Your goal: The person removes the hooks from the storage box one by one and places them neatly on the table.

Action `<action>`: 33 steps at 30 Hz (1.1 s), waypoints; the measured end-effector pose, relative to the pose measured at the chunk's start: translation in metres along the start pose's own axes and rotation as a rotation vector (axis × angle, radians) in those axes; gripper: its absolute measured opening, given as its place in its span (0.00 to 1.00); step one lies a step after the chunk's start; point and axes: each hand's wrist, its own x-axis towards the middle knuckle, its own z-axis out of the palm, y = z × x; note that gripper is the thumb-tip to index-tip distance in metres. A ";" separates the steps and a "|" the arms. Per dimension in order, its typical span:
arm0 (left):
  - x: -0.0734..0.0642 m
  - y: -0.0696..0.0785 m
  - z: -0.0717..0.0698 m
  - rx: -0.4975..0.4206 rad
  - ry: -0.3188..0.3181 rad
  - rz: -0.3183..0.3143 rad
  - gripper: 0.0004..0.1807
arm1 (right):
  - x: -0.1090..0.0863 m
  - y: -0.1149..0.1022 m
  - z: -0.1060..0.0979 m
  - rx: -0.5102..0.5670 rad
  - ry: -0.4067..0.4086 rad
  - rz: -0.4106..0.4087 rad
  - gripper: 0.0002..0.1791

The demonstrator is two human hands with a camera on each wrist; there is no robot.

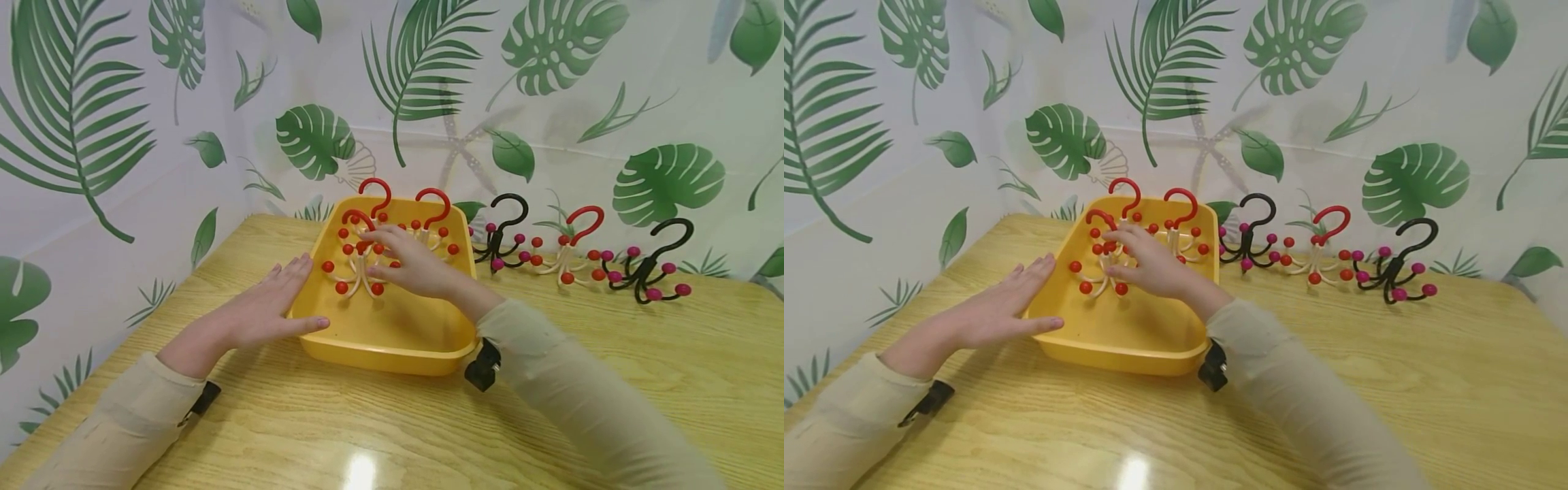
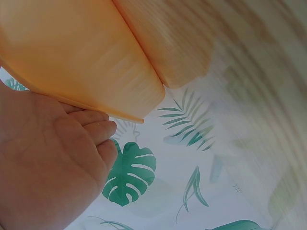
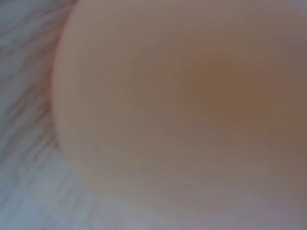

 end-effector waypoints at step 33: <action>0.001 -0.001 0.000 0.005 -0.001 -0.001 0.60 | -0.031 -0.012 -0.031 0.282 0.457 -0.164 0.10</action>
